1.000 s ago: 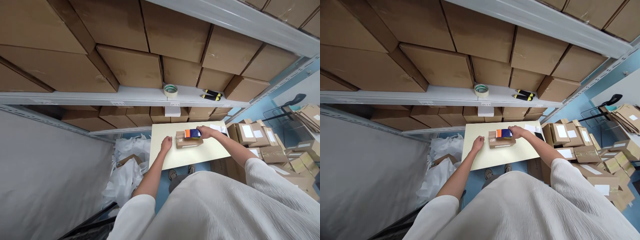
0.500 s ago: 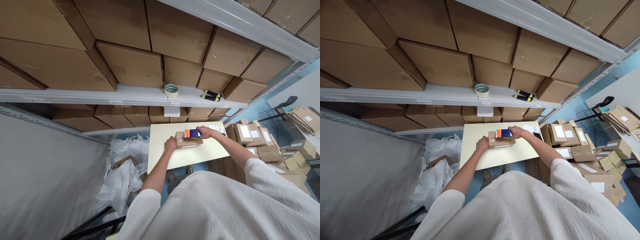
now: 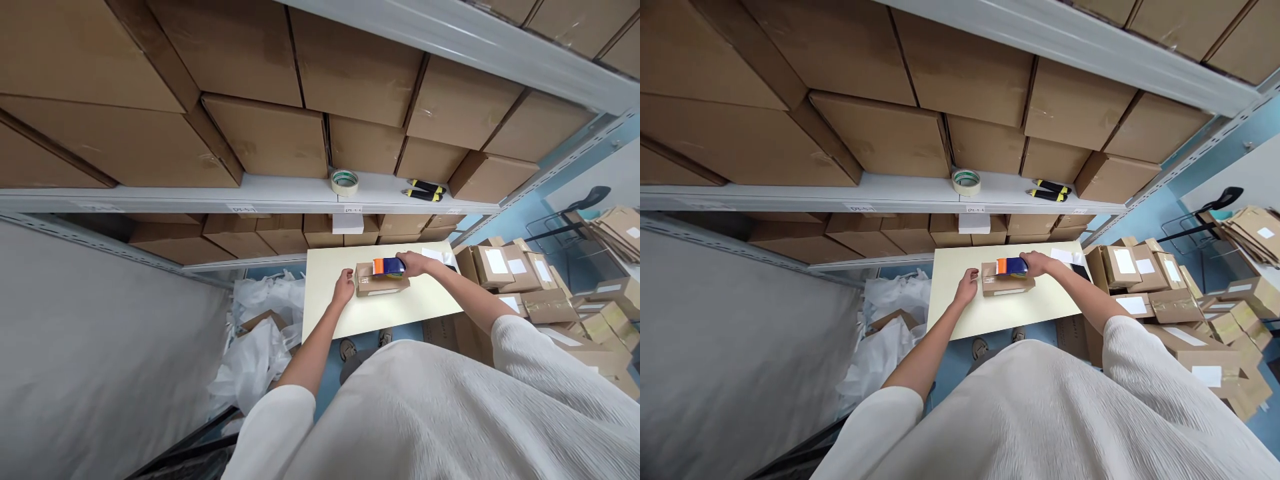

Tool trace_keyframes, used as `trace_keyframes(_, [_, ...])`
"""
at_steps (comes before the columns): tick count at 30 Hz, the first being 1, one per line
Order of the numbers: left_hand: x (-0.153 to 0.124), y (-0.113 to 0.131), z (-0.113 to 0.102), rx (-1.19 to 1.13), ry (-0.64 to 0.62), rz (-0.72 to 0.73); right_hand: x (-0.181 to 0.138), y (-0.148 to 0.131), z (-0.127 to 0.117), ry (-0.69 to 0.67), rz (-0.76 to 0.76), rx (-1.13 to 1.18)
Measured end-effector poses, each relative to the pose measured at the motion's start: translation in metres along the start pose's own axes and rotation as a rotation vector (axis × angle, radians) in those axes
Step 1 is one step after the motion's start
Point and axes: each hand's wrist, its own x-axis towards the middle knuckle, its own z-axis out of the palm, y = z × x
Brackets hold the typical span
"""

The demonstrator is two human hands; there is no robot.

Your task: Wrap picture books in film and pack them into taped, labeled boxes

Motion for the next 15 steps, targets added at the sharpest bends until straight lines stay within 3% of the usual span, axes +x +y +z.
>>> trace_keyframes(3, [0.001,0.007,-0.002,0.179,-0.033,0.183,0.001,0.001,0.002,0.015,0.005,0.004])
trace_keyframes(6, [0.004,0.016,0.001,0.376,-0.166,0.312,0.001,0.002,0.005,0.038,0.015,0.024])
trace_keyframes(9, [0.010,0.018,0.005,0.501,-0.270,0.314,-0.001,0.004,0.008,0.061,-0.014,0.050])
trace_keyframes(15, [0.020,0.008,0.008,0.527,-0.316,0.283,-0.014,0.009,0.016,0.143,-0.083,0.096])
